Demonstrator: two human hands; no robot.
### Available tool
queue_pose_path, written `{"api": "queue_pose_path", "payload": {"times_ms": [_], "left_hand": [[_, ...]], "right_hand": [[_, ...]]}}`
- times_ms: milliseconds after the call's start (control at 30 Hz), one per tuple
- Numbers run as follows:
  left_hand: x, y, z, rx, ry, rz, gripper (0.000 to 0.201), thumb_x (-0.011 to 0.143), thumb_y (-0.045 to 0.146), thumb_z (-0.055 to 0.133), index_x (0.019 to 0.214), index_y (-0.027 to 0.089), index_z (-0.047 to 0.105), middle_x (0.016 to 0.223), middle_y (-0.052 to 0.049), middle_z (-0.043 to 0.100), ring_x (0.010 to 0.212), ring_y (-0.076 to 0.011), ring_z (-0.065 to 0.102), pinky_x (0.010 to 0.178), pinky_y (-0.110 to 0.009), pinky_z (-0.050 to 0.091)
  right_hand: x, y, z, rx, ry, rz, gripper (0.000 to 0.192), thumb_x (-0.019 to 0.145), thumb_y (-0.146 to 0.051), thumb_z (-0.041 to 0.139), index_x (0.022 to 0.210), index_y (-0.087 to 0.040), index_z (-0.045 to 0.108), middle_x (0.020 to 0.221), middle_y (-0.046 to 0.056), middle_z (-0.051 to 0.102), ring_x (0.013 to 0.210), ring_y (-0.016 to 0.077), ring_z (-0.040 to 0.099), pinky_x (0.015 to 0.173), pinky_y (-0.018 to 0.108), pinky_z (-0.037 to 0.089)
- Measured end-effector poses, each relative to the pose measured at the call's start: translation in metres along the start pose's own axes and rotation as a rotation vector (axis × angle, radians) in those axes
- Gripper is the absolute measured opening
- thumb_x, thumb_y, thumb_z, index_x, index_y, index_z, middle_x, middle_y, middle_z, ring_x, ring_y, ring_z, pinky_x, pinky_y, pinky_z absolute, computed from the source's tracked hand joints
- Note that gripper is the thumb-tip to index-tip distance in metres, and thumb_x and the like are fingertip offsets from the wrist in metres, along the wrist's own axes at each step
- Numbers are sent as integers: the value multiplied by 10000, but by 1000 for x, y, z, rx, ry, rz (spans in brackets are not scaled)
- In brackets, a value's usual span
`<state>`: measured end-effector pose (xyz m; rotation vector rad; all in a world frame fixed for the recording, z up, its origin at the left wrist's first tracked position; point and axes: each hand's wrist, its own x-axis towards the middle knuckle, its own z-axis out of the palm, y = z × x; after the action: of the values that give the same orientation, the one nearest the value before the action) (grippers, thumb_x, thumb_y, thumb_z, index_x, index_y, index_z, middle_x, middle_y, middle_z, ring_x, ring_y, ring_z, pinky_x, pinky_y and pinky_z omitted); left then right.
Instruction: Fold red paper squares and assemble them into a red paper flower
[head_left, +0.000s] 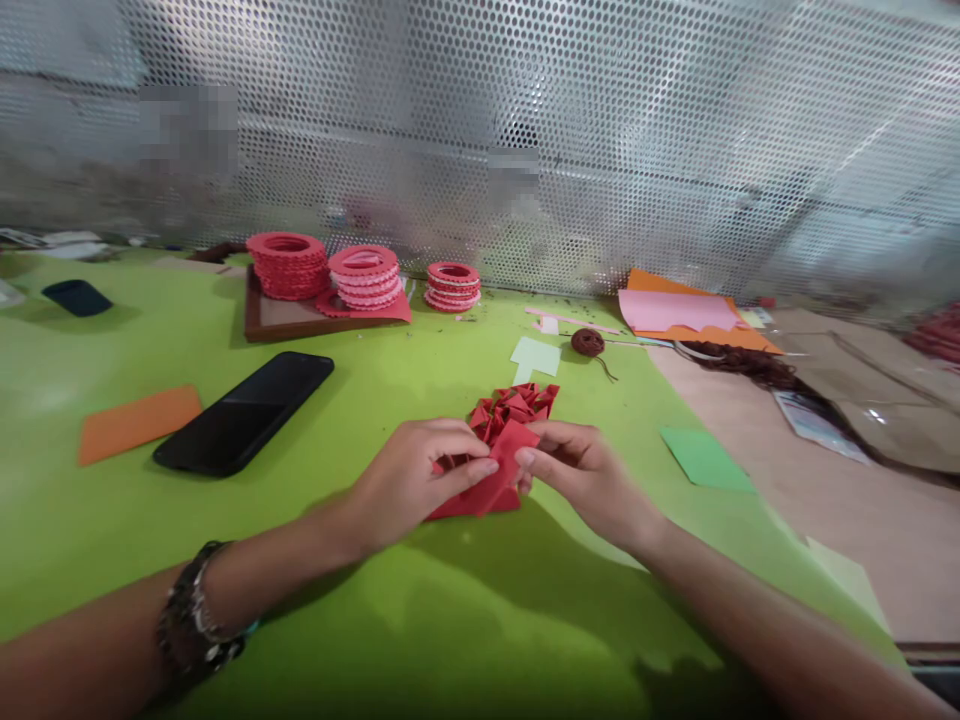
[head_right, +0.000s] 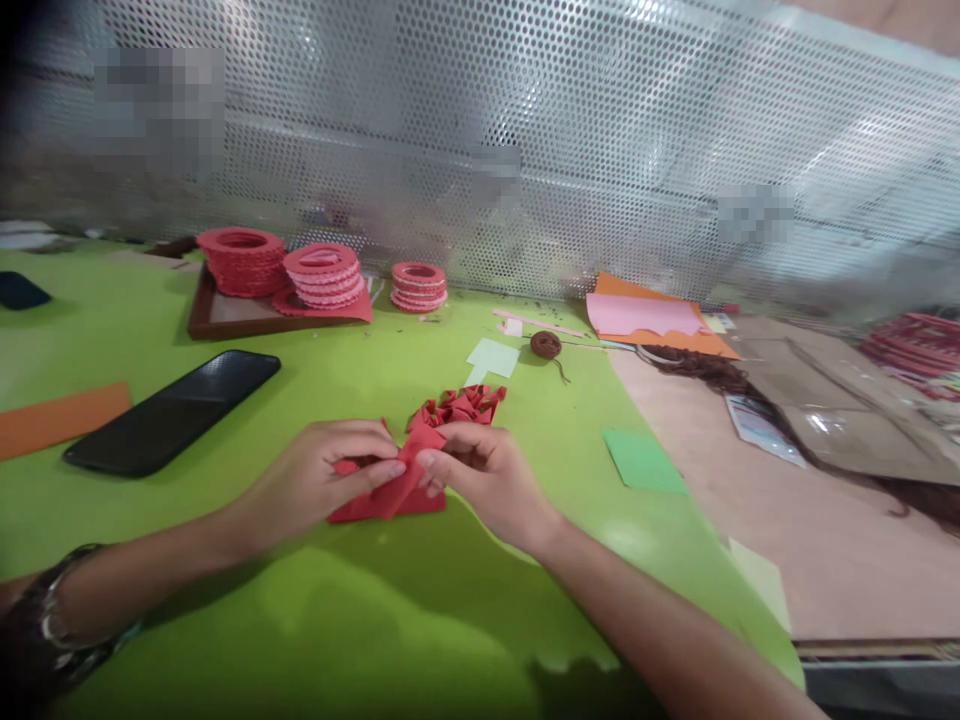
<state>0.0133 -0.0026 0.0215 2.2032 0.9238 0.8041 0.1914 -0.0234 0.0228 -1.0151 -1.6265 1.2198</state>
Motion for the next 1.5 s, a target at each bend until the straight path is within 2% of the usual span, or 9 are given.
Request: {"api": "queue_pose_path", "payload": {"times_ms": [233,400,733,900,1133,1233,1333,1500], "left_hand": [[0,0,-3,-10,-4,-8,175,806,239,545,720,155,672,705,-1,638,635,-127,562,604,-230,395],[0,-1,-3,-5,-11,-4,153,795,228,563,717,158,673,701,2,638,641,-127,557,616,-228,394],[1,0,-3,-61,-8,-81,168,786,233,564,677,154,666,661,12,626,584,-113,530,571,-221,380],[0,-1,3,-139,13,-99,168,781,221,561,650,154,643,656,15,623,596,-113,522,586,-221,384],[-2,2,10,-247,-46,-173,201,779,177,543,587,150,595,567,37,569,502,-88,454,501,-205,343],[-2,2,13,-306,-71,-195,169,777,185,552,623,149,613,572,36,565,499,-88,451,489,-205,340],[-3,2,13,-367,-86,-221,145,773,191,560,652,147,627,591,30,578,505,-89,463,485,-202,349],[-4,3,11,-388,-18,-234,156,758,198,576,613,148,607,585,36,577,533,-91,489,526,-203,378]], "right_hand": [[3,3,0,-19,59,-27,149,741,-169,596,595,-152,620,536,-34,595,497,57,529,500,173,462],[3,5,0,-59,70,-47,162,749,-194,596,591,-157,602,552,-30,604,513,64,550,511,180,475],[1,6,1,-167,56,-122,263,830,-274,496,594,-162,525,556,-19,559,531,78,537,536,197,458],[3,10,3,-230,27,-163,286,866,-347,414,645,-174,472,575,-23,493,527,89,474,504,208,405],[1,12,7,-382,39,-176,342,898,-342,336,594,-190,369,553,-39,350,492,85,329,461,211,291],[0,13,7,-437,67,-196,372,892,-374,346,565,-199,322,517,-49,310,462,83,287,449,217,254],[-1,13,6,-468,74,-228,400,882,-408,359,544,-197,324,502,-46,325,458,83,296,453,220,254],[-2,15,7,-464,15,-214,433,893,-407,331,524,-185,379,472,-36,393,419,72,359,419,198,289]]}}
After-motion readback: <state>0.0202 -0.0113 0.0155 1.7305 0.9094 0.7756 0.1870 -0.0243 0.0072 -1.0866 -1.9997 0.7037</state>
